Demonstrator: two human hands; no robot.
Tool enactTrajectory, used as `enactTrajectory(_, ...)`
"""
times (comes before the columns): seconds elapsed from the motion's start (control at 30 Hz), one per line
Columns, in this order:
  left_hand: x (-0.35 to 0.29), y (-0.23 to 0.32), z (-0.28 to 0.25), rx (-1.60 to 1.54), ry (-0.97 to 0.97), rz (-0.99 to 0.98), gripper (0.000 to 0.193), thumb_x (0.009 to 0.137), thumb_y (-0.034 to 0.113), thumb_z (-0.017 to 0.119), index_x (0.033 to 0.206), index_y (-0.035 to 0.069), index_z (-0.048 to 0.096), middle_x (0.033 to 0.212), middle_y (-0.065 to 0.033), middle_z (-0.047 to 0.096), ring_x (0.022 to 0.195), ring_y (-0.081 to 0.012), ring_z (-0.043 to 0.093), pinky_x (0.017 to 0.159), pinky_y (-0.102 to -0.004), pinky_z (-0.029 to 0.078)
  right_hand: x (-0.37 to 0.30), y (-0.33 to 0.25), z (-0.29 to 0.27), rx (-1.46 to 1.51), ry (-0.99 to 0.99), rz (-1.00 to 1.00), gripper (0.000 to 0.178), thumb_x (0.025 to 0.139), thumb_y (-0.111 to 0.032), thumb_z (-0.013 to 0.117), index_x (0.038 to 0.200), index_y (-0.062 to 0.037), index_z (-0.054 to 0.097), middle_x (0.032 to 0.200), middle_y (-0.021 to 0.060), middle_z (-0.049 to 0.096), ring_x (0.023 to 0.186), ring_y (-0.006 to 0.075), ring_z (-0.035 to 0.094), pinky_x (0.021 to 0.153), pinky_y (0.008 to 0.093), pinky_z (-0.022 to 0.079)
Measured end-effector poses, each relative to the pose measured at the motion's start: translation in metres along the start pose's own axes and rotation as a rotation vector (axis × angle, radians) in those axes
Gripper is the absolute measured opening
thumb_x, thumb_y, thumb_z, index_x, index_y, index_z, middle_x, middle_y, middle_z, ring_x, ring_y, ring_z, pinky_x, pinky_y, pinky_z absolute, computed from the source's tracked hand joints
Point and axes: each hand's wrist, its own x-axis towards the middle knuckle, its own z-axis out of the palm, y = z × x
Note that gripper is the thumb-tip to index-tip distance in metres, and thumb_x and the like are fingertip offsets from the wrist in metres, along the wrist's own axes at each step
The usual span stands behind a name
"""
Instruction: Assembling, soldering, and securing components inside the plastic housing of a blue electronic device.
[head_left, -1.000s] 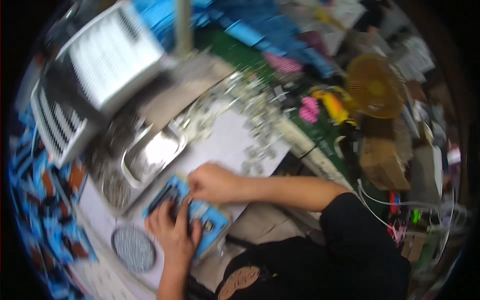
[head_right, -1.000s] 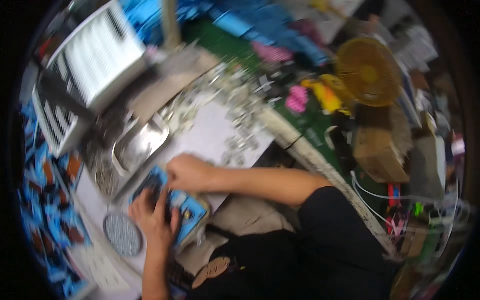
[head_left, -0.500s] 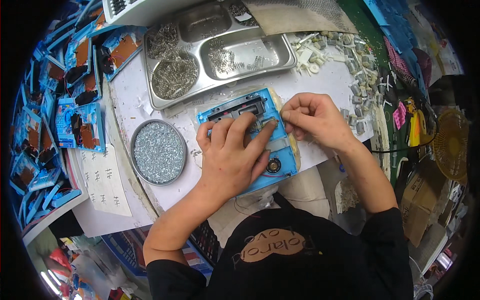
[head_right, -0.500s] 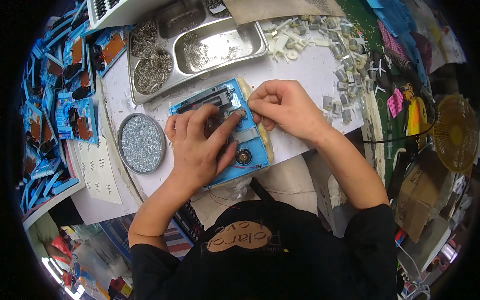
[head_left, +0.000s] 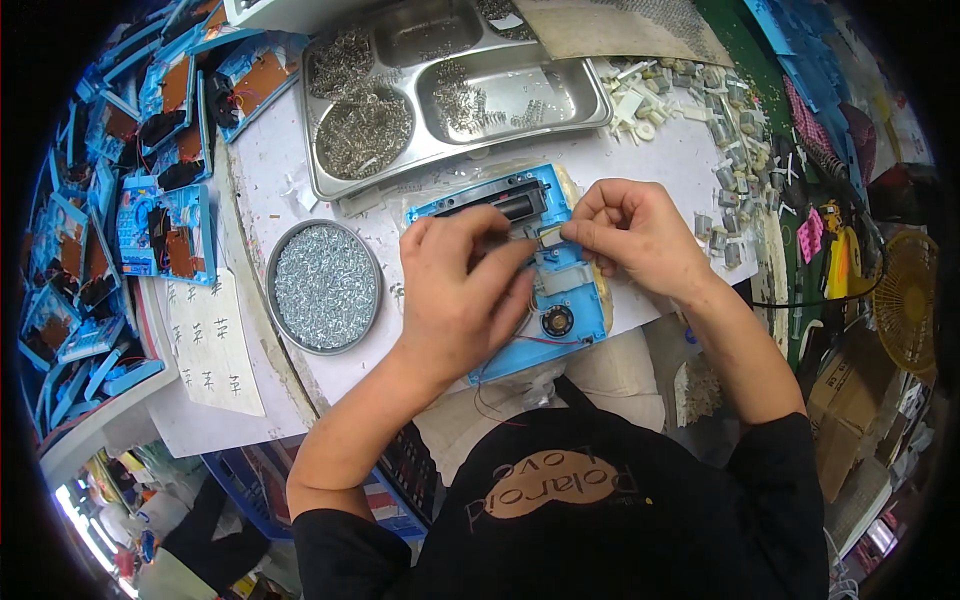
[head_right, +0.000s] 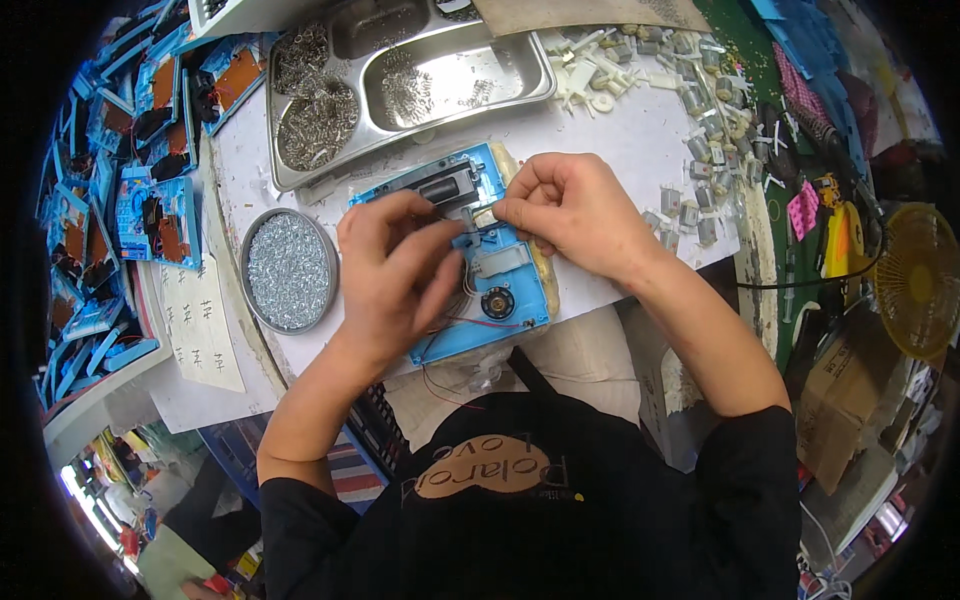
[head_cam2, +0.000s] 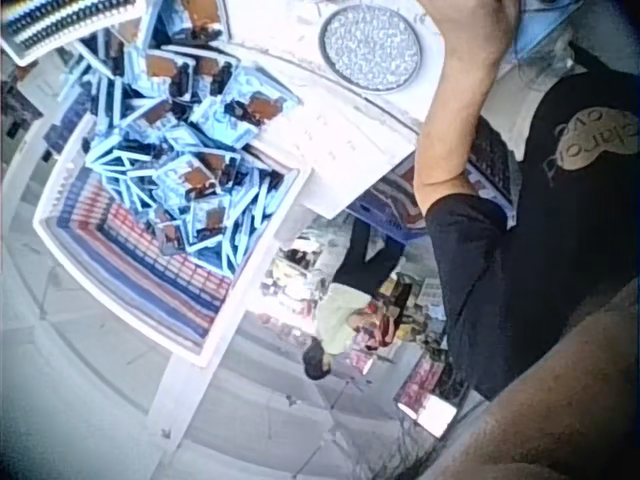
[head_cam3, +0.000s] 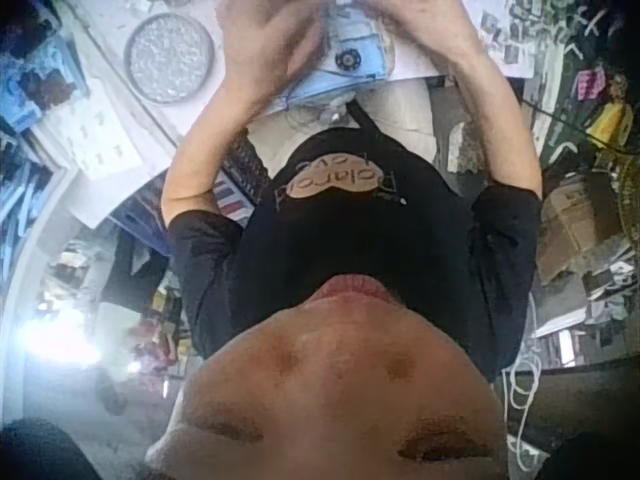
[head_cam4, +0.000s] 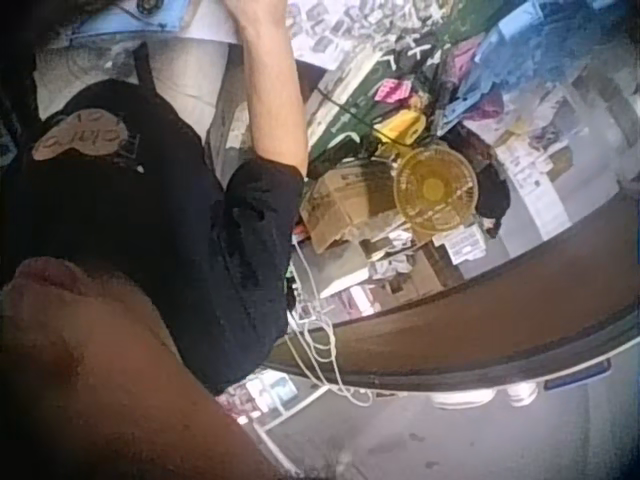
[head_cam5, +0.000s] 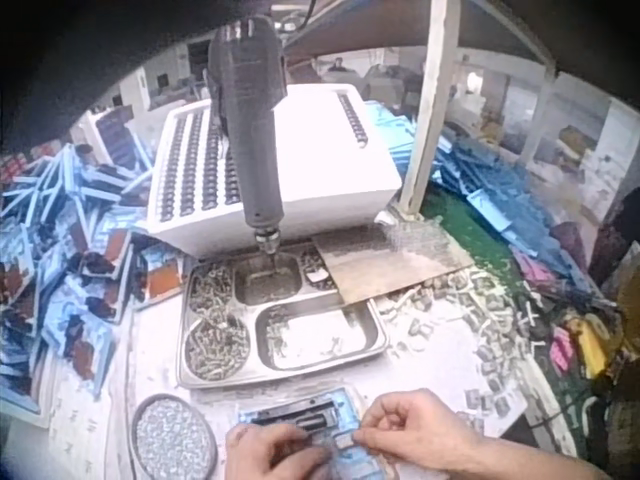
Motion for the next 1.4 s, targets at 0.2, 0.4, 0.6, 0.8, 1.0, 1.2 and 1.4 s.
enactTrajectory(0.2, 0.024, -0.006, -0.008, 0.012, -0.088, 0.036, 0.026, 0.071, 0.009, 0.082, 0.093, 0.009, 0.069, 0.106, -0.0077, 0.059, 0.084, -0.0231, 0.059, 0.079, -0.0383, 0.044, 0.004, 0.005, 0.0, -0.086, 0.021, -0.13, 0.016, 0.087, -0.012, 0.076, 0.088, 0.0004, 0.066, 0.062, -0.0008, 0.059, 0.054, 0.0052, 0.05, 0.051, 0.0236, 0.039)
enactTrajectory(0.4, 0.026, -0.005, 0.003, 0.016, -0.009, -0.018, 0.023, 0.072, 0.007, 0.081, 0.091, 0.009, 0.067, 0.1, -0.0077, 0.058, 0.082, -0.0258, 0.06, 0.076, -0.0384, 0.044, 0.007, 0.013, 0.012, -0.274, 0.159, -0.267, 0.018, 0.082, -0.016, 0.077, 0.088, -0.0036, 0.065, 0.055, -0.0001, 0.049, 0.05, 0.008, 0.043, 0.05, 0.0279, 0.036)
enactTrajectory(0.6, 0.01, 0.0, -0.015, -0.008, -0.121, 0.086, 0.027, 0.071, 0.008, 0.078, 0.096, 0.012, 0.069, 0.101, -0.0059, 0.06, 0.088, -0.0257, 0.06, 0.085, -0.0415, 0.042, 0.006, 0.021, 0.028, -0.241, 0.273, -0.313, 0.013, 0.083, -0.013, 0.072, 0.085, -0.0043, 0.063, 0.053, 0.0002, 0.045, 0.049, 0.0084, 0.04, 0.049, 0.028, 0.033)
enactTrajectory(0.8, -0.006, 0.007, -0.023, 0.059, -0.258, 0.248, 0.033, 0.068, 0.021, 0.078, 0.099, 0.015, 0.073, 0.111, -0.0062, 0.062, 0.106, -0.0265, 0.059, 0.094, -0.0469, 0.038, 0.003, 0.026, 0.031, -0.217, 0.352, -0.375, 0.013, 0.083, -0.015, 0.072, 0.087, -0.0065, 0.063, 0.057, 0.006, 0.055, 0.051, 0.014, 0.054, 0.051, 0.032, 0.041)
enactTrajectory(1.0, -0.01, 0.013, -0.017, 0.102, -0.246, 0.217, 0.037, 0.069, 0.022, 0.078, 0.106, 0.018, 0.075, 0.115, -0.0067, 0.062, 0.107, -0.0287, 0.058, 0.097, -0.049, 0.036, 0.005, 0.024, 0.028, -0.348, 0.394, -0.459, 0.022, 0.082, -0.016, 0.074, 0.093, -0.0074, 0.057, 0.057, 0.0079, 0.053, 0.051, 0.0203, 0.054, 0.051, 0.0365, 0.041)
enactTrajectory(1.2, -0.017, 0.01, -0.024, 0.12, -0.235, 0.175, 0.039, 0.067, 0.022, 0.077, 0.106, 0.019, 0.075, 0.112, -0.0062, 0.062, 0.102, -0.0273, 0.056, 0.095, -0.0475, 0.036, 0.057, -0.044, -0.089, -0.218, 0.562, -0.615, 0.02, 0.082, -0.018, 0.079, 0.092, -0.0042, 0.068, 0.074, 0.003, 0.064, 0.067, 0.012, 0.057, 0.065, 0.0298, 0.049)
enactTrajectory(1.4, -0.006, 0.016, -0.015, 0.078, -0.244, 0.188, 0.038, 0.065, 0.02, 0.079, 0.103, 0.023, 0.077, 0.109, -0.0034, 0.061, 0.1, -0.0253, 0.055, 0.092, -0.0446, 0.036, 0.146, -0.063, -0.334, -1.365, 0.925, 0.445, 0.036, 0.092, -0.029, 0.065, 0.122, -0.0123, 0.073, 0.15, 0.0147, 0.048, 0.139, 0.0409, 0.035, 0.108, 0.0547, 0.037)
